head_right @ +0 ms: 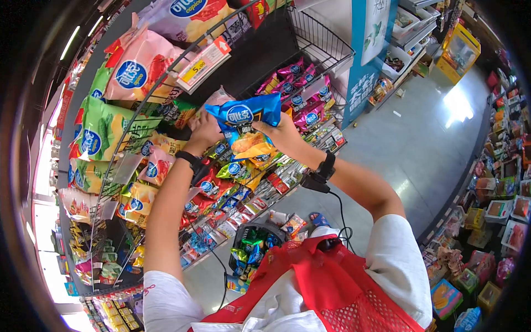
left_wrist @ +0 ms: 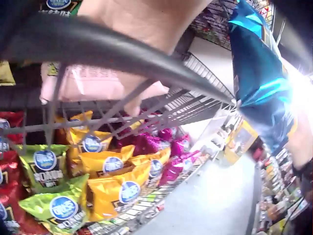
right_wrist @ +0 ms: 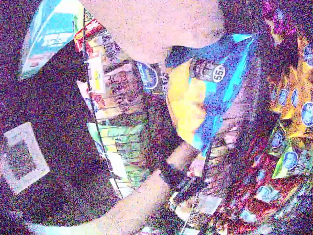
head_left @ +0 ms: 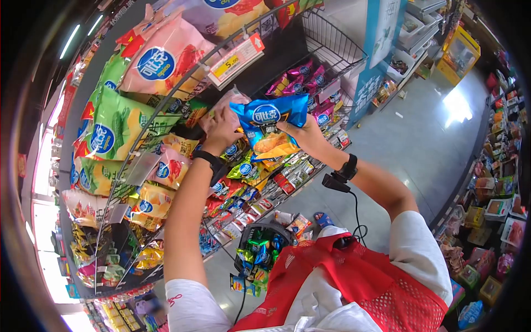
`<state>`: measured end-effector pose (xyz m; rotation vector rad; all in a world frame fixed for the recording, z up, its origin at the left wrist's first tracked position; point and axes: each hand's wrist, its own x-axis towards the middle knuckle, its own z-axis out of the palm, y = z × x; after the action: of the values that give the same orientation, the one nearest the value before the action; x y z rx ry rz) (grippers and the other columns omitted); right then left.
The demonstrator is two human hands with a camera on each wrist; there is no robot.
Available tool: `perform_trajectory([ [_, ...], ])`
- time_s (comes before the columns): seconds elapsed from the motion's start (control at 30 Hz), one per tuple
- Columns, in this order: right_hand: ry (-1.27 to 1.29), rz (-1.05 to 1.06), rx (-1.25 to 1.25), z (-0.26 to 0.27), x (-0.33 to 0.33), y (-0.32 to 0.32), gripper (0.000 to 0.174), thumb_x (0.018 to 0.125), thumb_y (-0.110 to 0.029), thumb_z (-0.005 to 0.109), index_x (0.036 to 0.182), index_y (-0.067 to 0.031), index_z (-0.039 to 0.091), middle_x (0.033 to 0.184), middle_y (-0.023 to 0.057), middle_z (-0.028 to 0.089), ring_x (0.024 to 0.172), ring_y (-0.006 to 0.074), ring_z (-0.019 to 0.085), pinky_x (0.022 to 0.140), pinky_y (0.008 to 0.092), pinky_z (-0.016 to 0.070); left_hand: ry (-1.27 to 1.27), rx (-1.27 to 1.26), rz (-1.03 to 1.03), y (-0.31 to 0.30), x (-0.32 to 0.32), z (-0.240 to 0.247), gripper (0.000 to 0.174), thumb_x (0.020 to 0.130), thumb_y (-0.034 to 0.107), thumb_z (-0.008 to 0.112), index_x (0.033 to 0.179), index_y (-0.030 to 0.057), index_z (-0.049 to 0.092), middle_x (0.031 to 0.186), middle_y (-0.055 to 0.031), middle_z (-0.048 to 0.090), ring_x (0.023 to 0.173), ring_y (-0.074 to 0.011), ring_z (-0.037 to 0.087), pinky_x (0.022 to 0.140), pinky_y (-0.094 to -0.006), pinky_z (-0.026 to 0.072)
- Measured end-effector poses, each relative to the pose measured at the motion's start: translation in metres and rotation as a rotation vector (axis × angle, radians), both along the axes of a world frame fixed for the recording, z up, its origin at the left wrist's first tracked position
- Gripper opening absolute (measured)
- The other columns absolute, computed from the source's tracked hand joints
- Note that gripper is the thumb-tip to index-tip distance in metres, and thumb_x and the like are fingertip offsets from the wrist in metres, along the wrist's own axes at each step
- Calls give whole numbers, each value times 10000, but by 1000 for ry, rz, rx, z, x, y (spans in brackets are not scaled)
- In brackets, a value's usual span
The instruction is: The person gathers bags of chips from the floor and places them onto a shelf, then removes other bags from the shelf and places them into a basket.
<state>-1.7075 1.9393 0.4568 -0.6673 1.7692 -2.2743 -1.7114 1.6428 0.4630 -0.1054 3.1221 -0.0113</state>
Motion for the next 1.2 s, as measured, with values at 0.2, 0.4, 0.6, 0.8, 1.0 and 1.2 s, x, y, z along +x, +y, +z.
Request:
perform_trajectory([
  [0.2,855,-191,124,4,4,27,278,813,-73,729,1085,-49,674,1149,109,686,1055,306,644,970,409,497,-113,-135,73,-32,-27,-13,988,801,390,737,1541,55,174,1403,-333,455,1295,-491,461,1089,-576,325],
  [0.4,1210,-207,152,30,17,41,306,819,-182,723,1095,-63,664,1186,86,677,1135,291,615,1035,494,468,5,-288,14,-19,-19,7,714,813,332,750,1366,45,403,1215,-224,619,1149,-390,602,910,-525,491],
  [0.6,1222,-146,164,27,12,40,273,827,-137,664,1084,-46,667,1182,88,677,1130,305,614,1031,500,466,92,288,-3,-79,-9,35,536,757,143,789,1219,33,543,1119,-218,668,1085,-378,635,893,-445,501],
  [0.8,1163,-55,147,26,8,28,266,840,-144,621,1069,-18,671,1179,104,682,1136,309,614,1046,501,456,202,756,84,-99,27,49,564,806,52,745,1313,-16,509,1211,-117,635,1073,-215,614,932,-320,488],
  [1.0,1068,-36,128,16,8,14,311,743,-43,727,1049,-28,672,1133,97,687,1118,302,625,1034,453,479,385,1235,425,-157,36,-16,495,848,45,713,1318,42,557,1218,-97,634,1003,-205,664,829,-299,547],
  [1.2,872,-83,112,5,7,4,320,743,0,744,1054,-8,667,1090,119,675,1057,328,634,906,409,531,-10,139,207,-153,48,12,313,840,95,696,1128,-24,662,1042,-149,702,850,-191,688,755,-320,556],
])
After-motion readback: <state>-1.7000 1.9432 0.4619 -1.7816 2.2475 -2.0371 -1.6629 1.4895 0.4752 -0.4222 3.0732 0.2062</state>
